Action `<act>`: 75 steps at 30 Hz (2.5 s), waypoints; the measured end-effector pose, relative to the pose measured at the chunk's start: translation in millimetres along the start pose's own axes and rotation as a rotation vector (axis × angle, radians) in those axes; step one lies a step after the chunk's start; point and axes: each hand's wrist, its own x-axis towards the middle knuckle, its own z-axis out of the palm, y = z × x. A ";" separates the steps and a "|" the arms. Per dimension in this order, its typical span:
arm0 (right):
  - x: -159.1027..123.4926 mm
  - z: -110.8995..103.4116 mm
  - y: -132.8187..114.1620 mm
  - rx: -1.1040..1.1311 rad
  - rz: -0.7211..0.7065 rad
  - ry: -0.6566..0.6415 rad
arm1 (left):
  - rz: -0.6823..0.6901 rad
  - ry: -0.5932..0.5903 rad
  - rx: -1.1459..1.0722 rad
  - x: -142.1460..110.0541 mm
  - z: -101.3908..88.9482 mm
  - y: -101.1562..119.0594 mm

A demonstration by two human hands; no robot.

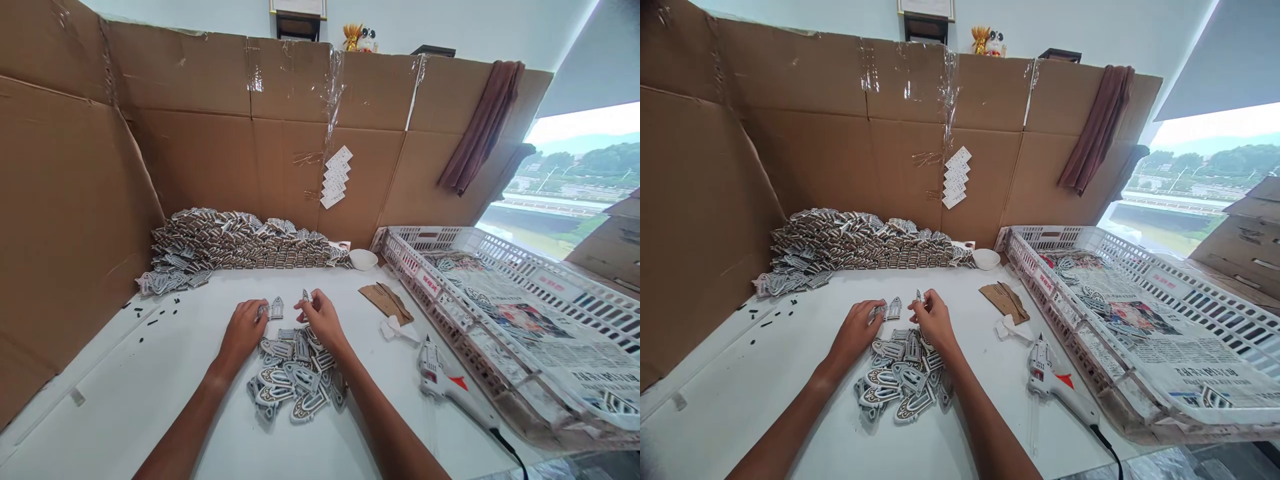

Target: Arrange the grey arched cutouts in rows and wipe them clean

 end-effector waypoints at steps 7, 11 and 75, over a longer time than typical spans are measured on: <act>-4.5 -9.5 -0.9 -0.501 -0.160 0.135 | 0.007 -0.010 0.013 -1.0 0.5 -3.3; -6.8 -13.5 -1.0 -0.731 -0.041 0.140 | 0.009 -0.012 0.011 -0.2 2.2 -5.5; -24.9 -10.3 -22.4 -1.041 -0.292 -0.391 | 0.007 -0.007 0.071 0.7 -2.5 12.6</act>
